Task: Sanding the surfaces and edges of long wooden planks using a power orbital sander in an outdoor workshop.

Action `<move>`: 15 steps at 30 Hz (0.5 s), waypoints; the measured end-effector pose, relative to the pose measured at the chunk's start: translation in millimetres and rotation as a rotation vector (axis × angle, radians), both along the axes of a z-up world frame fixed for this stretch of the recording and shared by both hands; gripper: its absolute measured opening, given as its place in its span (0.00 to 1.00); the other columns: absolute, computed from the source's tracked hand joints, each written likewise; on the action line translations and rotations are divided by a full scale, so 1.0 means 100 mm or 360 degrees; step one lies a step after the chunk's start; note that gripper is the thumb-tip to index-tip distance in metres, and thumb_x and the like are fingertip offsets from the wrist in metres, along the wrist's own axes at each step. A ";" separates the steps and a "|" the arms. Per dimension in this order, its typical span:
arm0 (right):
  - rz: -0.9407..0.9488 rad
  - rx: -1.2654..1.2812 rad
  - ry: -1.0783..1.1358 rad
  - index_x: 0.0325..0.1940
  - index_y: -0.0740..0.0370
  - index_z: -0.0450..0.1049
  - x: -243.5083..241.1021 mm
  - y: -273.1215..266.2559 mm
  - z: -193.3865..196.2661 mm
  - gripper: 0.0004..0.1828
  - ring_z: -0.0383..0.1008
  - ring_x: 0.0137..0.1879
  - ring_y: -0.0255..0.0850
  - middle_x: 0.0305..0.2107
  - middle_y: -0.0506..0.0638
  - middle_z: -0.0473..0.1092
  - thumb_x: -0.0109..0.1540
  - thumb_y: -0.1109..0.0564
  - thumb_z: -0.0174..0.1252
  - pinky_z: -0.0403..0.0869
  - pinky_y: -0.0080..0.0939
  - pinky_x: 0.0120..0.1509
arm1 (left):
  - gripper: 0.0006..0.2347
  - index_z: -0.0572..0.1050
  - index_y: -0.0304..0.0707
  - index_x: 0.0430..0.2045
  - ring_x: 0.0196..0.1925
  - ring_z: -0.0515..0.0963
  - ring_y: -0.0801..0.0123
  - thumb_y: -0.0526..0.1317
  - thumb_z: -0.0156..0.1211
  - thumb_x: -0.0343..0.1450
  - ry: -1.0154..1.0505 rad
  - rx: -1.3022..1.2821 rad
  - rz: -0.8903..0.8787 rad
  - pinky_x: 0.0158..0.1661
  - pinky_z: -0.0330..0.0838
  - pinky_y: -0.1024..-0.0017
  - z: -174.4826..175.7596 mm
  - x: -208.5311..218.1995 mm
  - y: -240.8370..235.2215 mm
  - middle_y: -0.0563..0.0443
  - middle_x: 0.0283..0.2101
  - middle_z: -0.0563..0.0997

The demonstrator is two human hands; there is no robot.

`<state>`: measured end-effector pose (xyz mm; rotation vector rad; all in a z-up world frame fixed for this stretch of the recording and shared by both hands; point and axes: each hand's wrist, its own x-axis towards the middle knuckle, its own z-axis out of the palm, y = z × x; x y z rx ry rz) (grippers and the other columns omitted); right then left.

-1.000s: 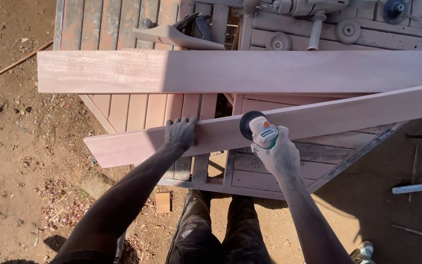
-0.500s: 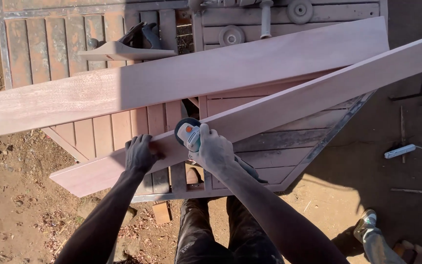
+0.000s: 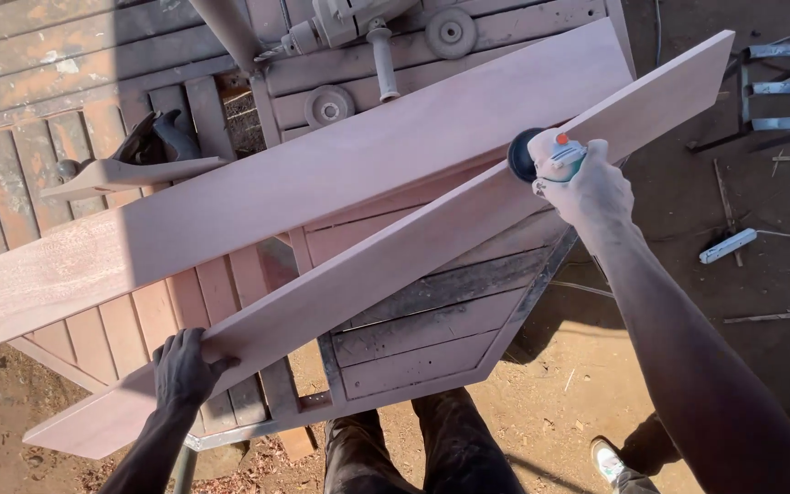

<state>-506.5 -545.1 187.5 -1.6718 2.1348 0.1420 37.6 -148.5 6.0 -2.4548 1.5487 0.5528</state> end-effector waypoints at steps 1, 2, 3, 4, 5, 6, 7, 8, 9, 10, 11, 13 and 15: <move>-0.0206 0.0056 0.0010 0.60 0.59 0.57 -0.21 -0.20 0.08 0.37 0.75 0.51 0.62 0.45 0.62 0.74 0.58 0.41 0.69 0.73 0.62 0.53 | 0.33 0.74 0.40 0.47 0.47 0.79 0.54 0.59 0.77 0.53 0.0007 -0.0045 -0.0030 0.52 0.68 0.60 0.07 -0.03 -0.02 0.46 0.44 0.83; -0.0223 0.0052 -0.0005 0.60 0.59 0.57 -0.47 -0.35 -0.01 0.37 0.75 0.51 0.62 0.45 0.62 0.74 0.58 0.41 0.69 0.73 0.62 0.53 | 0.33 0.74 0.40 0.47 0.47 0.79 0.54 0.59 0.77 0.53 -0.0007 -0.0050 -0.0048 0.52 0.68 0.60 0.08 -0.03 -0.02 0.46 0.44 0.83; -0.0257 -0.0051 -0.0024 0.59 0.59 0.57 -0.73 -0.49 -0.09 0.39 0.74 0.52 0.63 0.47 0.63 0.72 0.57 0.40 0.71 0.73 0.63 0.53 | 0.34 0.74 0.41 0.46 0.47 0.80 0.56 0.62 0.76 0.53 -0.0087 0.0000 -0.0040 0.53 0.68 0.61 0.09 -0.04 -0.02 0.47 0.44 0.84; -0.0295 -0.0145 -0.0036 0.58 0.59 0.57 -1.02 -0.61 -0.18 0.40 0.73 0.53 0.64 0.49 0.64 0.71 0.57 0.40 0.73 0.73 0.64 0.53 | 0.35 0.74 0.41 0.45 0.46 0.81 0.58 0.64 0.75 0.53 -0.0162 0.0057 -0.0036 0.54 0.68 0.63 0.11 -0.05 0.00 0.49 0.44 0.84; -0.0317 -0.0142 -0.0044 0.58 0.59 0.57 -1.13 -0.63 -0.15 0.40 0.73 0.53 0.64 0.49 0.64 0.71 0.57 0.40 0.73 0.73 0.64 0.53 | 0.35 0.74 0.41 0.45 0.46 0.81 0.58 0.64 0.75 0.53 -0.0173 0.0059 -0.0057 0.54 0.68 0.63 0.14 -0.09 -0.03 0.49 0.44 0.84; -0.0369 -0.0181 -0.0046 0.59 0.60 0.57 -1.24 -0.65 -0.12 0.42 0.72 0.54 0.64 0.49 0.64 0.71 0.57 0.39 0.74 0.73 0.64 0.54 | 0.33 0.72 0.41 0.43 0.47 0.81 0.57 0.62 0.76 0.52 -0.0194 0.0118 -0.0020 0.54 0.67 0.62 0.18 -0.12 -0.05 0.49 0.43 0.84; -0.0422 -0.0219 -0.0046 0.61 0.60 0.56 -1.35 -0.67 -0.10 0.43 0.72 0.55 0.63 0.50 0.64 0.70 0.57 0.39 0.75 0.72 0.64 0.55 | 0.32 0.71 0.41 0.41 0.48 0.81 0.55 0.60 0.78 0.52 -0.0216 0.0175 0.0018 0.54 0.65 0.61 0.22 -0.15 -0.08 0.49 0.42 0.83; -0.0448 -0.0222 -0.0044 0.61 0.60 0.56 -1.38 -0.59 -0.05 0.43 0.72 0.55 0.63 0.50 0.64 0.70 0.57 0.39 0.75 0.72 0.64 0.55 | 0.32 0.71 0.41 0.41 0.48 0.81 0.55 0.60 0.78 0.52 -0.0216 0.0172 -0.0008 0.54 0.65 0.61 0.22 -0.32 -0.27 0.49 0.42 0.83; -0.0469 -0.0226 -0.0107 0.63 0.60 0.56 -1.40 -0.52 0.00 0.43 0.72 0.55 0.64 0.50 0.65 0.71 0.58 0.40 0.73 0.72 0.64 0.55 | 0.33 0.70 0.41 0.40 0.46 0.81 0.53 0.59 0.81 0.50 -0.0079 0.0173 -0.0113 0.52 0.70 0.60 0.22 -0.48 -0.45 0.47 0.42 0.83; -0.0484 -0.0222 -0.0170 0.65 0.61 0.56 -1.41 -0.43 0.06 0.42 0.71 0.56 0.65 0.50 0.67 0.71 0.59 0.41 0.71 0.71 0.63 0.56 | 0.35 0.70 0.41 0.39 0.45 0.81 0.51 0.59 0.84 0.49 0.0059 0.0183 -0.0213 0.49 0.75 0.58 0.25 -0.64 -0.58 0.46 0.42 0.83; -0.0504 -0.0216 -0.0167 0.65 0.61 0.56 -1.39 -0.32 0.15 0.42 0.71 0.56 0.65 0.50 0.67 0.71 0.59 0.41 0.71 0.71 0.63 0.56 | 0.35 0.70 0.41 0.39 0.45 0.81 0.51 0.59 0.84 0.49 0.0060 0.0191 -0.0232 0.49 0.75 0.58 0.28 -1.03 -0.95 0.46 0.42 0.83; -0.0505 -0.0140 -0.0302 0.62 0.58 0.57 -1.26 -0.11 0.29 0.41 0.72 0.56 0.61 0.50 0.63 0.71 0.57 0.43 0.74 0.72 0.62 0.57 | 0.42 0.69 0.33 0.46 0.50 0.77 0.48 0.60 0.86 0.47 0.0323 0.0069 -0.0241 0.50 0.74 0.53 0.38 -1.76 -1.63 0.41 0.47 0.80; -0.0452 -0.0098 -0.0347 0.62 0.58 0.58 -1.12 0.07 0.35 0.39 0.75 0.51 0.58 0.47 0.61 0.73 0.57 0.46 0.73 0.73 0.59 0.56 | 0.36 0.69 0.37 0.42 0.47 0.78 0.50 0.59 0.84 0.51 0.0303 -0.0013 -0.0265 0.50 0.73 0.54 0.36 -2.18 -2.01 0.44 0.44 0.81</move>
